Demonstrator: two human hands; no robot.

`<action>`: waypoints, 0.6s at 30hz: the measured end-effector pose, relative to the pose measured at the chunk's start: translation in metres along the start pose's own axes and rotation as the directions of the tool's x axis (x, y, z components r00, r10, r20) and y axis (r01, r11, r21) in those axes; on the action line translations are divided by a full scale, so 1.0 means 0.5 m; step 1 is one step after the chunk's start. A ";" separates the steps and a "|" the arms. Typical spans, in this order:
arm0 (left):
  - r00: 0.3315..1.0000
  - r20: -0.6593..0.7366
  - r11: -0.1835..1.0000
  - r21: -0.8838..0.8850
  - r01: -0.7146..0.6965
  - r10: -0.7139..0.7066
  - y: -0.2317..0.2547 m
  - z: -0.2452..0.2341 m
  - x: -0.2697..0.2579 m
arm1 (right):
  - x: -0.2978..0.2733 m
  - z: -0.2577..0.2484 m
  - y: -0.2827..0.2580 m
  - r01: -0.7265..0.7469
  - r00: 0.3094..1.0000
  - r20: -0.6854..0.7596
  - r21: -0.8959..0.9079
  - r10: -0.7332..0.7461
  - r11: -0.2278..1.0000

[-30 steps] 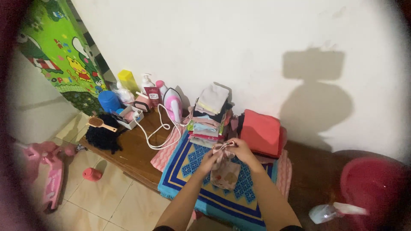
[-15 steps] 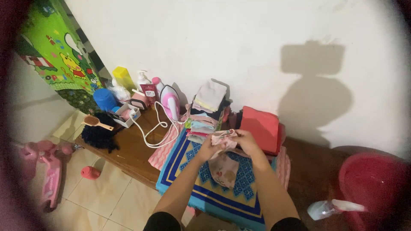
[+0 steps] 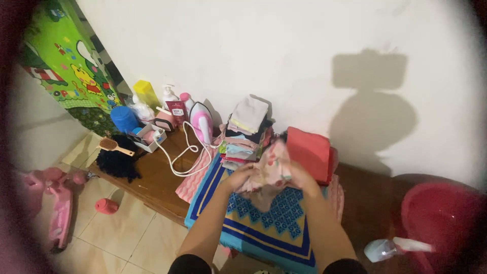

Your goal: Fold various items of clothing and stack them on a table.

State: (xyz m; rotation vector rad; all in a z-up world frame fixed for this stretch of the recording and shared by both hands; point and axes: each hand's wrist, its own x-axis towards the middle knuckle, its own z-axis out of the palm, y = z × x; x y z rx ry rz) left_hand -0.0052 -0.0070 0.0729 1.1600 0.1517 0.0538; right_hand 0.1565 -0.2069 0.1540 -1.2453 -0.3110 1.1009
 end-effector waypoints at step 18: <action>0.907 -0.080 0.696 0.670 -0.259 0.414 -0.211 -0.044 0.056 | 0.009 -0.057 0.125 0.285 0.928 -0.214 -0.123 -0.305 0.951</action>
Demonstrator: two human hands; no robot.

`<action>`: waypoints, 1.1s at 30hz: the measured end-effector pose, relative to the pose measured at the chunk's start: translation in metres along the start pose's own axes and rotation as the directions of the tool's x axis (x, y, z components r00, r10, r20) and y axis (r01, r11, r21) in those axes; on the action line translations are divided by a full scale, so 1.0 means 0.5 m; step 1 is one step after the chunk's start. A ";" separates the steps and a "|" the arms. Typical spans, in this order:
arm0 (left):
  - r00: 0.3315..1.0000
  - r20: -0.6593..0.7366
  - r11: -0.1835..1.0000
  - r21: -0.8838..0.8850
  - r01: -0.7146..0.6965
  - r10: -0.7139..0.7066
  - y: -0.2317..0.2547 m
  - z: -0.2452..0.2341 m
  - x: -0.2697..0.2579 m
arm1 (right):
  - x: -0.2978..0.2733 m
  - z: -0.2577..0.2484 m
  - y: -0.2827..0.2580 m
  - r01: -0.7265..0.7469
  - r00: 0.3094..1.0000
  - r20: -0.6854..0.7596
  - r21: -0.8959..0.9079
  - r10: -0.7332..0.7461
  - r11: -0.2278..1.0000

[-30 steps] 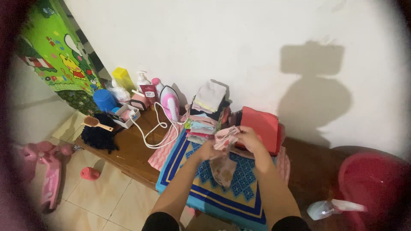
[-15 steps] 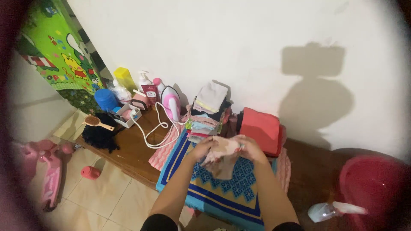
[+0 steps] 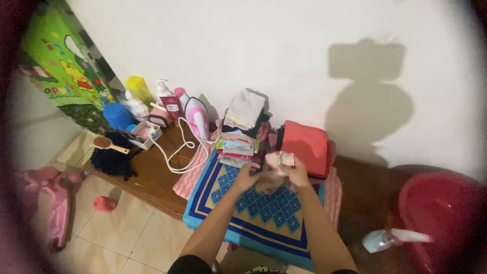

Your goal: Fold various items of clothing and stack them on a table.

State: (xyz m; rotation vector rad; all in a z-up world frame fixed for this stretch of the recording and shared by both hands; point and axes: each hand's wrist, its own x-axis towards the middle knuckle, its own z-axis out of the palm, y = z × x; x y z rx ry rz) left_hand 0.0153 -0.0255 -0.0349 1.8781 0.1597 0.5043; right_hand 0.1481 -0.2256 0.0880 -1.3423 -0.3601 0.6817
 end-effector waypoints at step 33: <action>0.567 0.031 0.488 -0.471 0.734 -0.823 -0.263 -0.076 -0.133 | -0.258 0.021 0.282 -0.084 0.848 -0.131 -0.990 -0.514 0.113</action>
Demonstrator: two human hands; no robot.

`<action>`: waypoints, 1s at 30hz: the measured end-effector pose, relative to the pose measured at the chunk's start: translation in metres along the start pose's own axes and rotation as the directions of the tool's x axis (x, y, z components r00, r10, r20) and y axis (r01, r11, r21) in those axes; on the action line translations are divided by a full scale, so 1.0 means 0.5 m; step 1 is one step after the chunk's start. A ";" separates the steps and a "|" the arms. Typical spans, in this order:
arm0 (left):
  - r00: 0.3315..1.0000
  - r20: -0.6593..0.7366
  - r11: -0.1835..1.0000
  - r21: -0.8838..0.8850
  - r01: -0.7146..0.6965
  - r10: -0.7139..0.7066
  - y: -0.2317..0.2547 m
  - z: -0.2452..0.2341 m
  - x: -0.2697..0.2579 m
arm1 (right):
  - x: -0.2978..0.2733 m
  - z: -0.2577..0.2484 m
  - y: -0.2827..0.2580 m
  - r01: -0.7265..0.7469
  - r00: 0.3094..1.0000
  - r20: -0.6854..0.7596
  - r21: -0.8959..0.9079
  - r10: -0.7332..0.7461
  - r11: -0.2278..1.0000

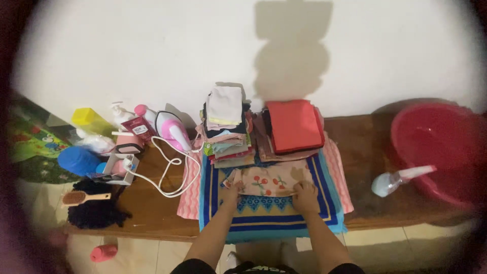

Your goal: Fold various items of clothing and stack them on a table.

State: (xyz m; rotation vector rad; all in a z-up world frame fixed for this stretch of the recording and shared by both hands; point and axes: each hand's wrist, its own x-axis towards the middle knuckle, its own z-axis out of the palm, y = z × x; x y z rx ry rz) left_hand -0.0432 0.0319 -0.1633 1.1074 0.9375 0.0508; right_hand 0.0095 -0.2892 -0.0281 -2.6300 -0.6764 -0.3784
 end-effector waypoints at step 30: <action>0.685 0.597 0.100 0.719 -0.688 0.419 0.210 -0.086 -0.128 | -0.015 0.062 0.136 -0.741 0.671 0.109 0.136 0.733 0.658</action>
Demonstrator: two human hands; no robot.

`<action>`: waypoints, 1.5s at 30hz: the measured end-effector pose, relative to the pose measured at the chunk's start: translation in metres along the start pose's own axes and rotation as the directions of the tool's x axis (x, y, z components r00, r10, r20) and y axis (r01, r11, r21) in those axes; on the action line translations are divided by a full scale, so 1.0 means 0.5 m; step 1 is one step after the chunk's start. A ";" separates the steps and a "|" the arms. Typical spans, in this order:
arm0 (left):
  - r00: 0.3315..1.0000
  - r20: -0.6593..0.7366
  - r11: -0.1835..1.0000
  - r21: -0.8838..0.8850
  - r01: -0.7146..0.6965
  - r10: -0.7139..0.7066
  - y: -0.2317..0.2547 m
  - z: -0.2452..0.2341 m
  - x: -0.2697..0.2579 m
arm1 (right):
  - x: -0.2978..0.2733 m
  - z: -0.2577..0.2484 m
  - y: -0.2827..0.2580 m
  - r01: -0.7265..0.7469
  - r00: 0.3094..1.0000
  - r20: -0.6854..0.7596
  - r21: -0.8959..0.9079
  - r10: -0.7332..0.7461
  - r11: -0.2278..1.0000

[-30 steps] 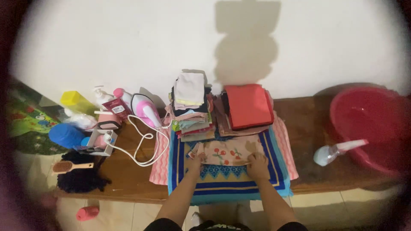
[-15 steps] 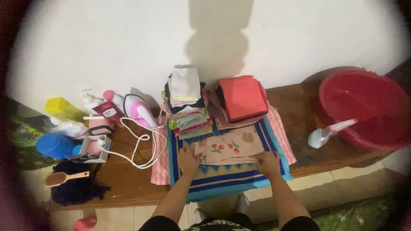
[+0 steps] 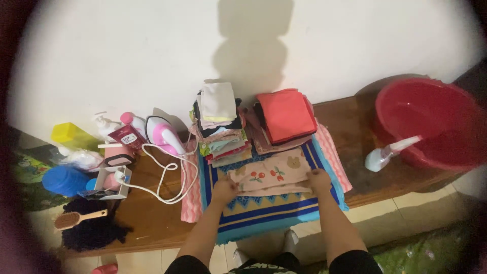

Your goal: Fold various items of clothing and stack them on a table.

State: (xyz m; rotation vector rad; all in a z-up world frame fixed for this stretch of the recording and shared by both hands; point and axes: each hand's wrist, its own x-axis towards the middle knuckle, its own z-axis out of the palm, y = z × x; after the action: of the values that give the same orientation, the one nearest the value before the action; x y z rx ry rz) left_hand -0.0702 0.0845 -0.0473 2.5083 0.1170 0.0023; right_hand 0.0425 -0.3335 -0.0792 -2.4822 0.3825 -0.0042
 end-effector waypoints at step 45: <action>0.990 -0.013 0.971 0.196 -0.133 0.139 0.131 -0.083 -0.047 | 0.037 -0.072 -0.062 0.827 0.535 0.353 -0.036 -0.767 0.561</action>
State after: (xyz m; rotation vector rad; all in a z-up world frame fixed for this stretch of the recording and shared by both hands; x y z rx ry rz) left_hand -0.0895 0.0540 0.0254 2.7082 -0.0468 0.0846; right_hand 0.0651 -0.3355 -0.0337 -2.5635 -0.9818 0.0349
